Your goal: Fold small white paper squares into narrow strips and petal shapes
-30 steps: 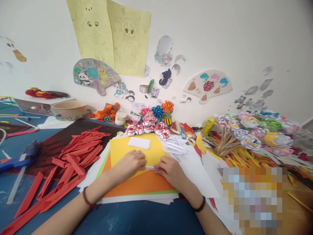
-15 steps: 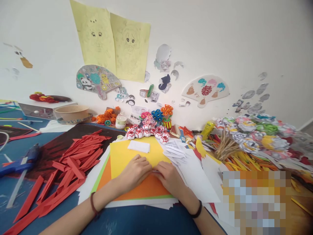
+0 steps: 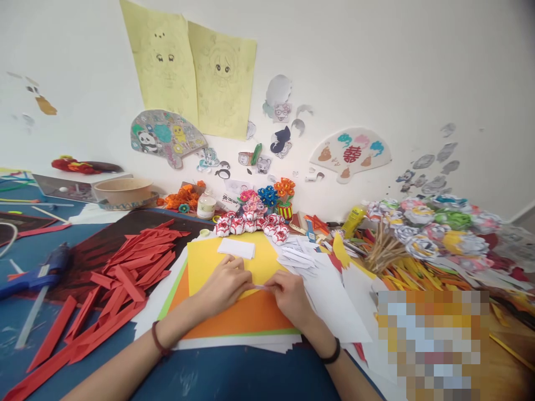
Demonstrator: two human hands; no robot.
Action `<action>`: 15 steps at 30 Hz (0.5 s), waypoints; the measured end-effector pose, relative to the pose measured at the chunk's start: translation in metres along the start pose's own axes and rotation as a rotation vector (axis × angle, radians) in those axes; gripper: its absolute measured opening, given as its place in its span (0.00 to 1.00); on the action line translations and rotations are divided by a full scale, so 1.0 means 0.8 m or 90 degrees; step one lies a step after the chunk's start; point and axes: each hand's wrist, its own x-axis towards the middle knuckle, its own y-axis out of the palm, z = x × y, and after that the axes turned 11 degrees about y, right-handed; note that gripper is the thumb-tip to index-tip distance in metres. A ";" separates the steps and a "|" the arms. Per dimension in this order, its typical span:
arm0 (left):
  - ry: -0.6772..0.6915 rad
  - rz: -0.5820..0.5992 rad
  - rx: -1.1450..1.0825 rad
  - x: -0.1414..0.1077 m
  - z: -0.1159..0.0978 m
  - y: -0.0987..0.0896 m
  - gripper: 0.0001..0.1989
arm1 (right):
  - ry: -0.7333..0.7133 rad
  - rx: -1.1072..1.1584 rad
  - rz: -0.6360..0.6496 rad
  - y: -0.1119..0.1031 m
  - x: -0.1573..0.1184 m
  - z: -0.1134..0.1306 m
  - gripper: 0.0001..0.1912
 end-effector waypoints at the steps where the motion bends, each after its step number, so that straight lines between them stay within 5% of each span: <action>1: 0.003 0.001 0.004 0.000 -0.001 -0.001 0.17 | 0.005 0.006 -0.007 -0.002 0.000 0.000 0.12; 10: -0.022 -0.012 -0.054 -0.001 0.008 0.000 0.14 | 0.074 0.046 0.022 -0.011 0.004 -0.004 0.13; 15: -0.121 -0.052 0.038 0.002 0.041 -0.004 0.12 | 0.144 -0.043 -0.190 -0.039 0.010 -0.024 0.11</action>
